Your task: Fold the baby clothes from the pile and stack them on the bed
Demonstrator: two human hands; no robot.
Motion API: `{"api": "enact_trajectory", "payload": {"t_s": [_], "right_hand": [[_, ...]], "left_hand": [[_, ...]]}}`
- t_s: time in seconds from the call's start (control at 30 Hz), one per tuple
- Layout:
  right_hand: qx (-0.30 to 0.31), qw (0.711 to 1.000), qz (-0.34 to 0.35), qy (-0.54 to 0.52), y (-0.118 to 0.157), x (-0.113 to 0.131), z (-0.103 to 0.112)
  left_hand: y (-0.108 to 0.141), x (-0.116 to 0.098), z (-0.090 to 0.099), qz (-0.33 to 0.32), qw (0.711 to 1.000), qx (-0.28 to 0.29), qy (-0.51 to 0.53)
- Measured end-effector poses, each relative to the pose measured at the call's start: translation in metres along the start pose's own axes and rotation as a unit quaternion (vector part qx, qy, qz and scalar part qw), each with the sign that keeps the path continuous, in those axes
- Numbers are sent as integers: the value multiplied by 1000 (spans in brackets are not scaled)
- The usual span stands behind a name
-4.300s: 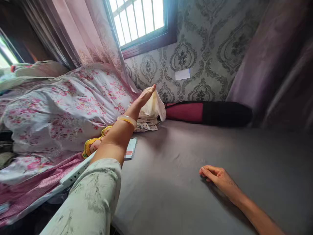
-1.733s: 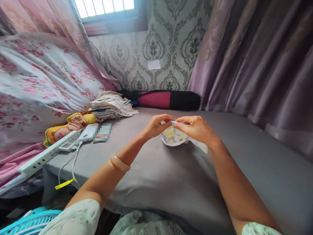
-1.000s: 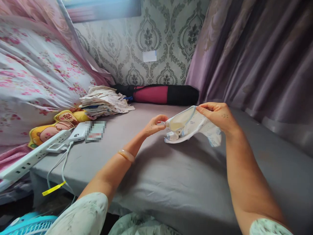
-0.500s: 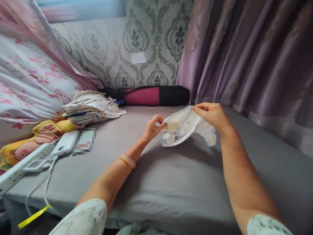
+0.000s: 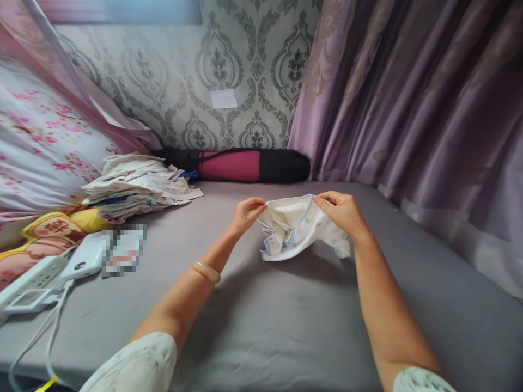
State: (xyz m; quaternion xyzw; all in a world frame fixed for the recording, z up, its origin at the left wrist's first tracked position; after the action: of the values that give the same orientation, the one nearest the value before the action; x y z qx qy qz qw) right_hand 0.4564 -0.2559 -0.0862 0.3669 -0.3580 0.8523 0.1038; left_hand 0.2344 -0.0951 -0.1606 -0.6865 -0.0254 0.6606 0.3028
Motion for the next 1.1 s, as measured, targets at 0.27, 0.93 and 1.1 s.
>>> {"api": "enact_trajectory", "payload": {"t_s": [0.27, 0.93, 1.1], "right_hand": [[60, 997, 44, -23, -31, 36, -5], [319, 946, 34, -48, -51, 100, -43], [252, 962, 67, 78, -60, 90, -44]], "left_hand": [[-24, -62, 35, 38, 996, -33, 76], [-45, -128, 103, -9, 943, 217, -252], [-55, -114, 96, -17, 976, 97, -193]]}}
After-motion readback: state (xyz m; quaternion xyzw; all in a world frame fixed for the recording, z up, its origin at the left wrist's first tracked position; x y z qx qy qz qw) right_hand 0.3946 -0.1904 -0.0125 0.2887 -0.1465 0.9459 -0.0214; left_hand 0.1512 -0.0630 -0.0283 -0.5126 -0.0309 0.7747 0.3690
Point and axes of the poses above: each hand's wrist, its own y-axis away from the middle knuckle, its own z-axis out of the back of the hand, x = y × z, the point moved 9 cm from there along -y, towards the middle knuckle, and after that the axes turned 4 degrees about -x, right-handed, at the moved point
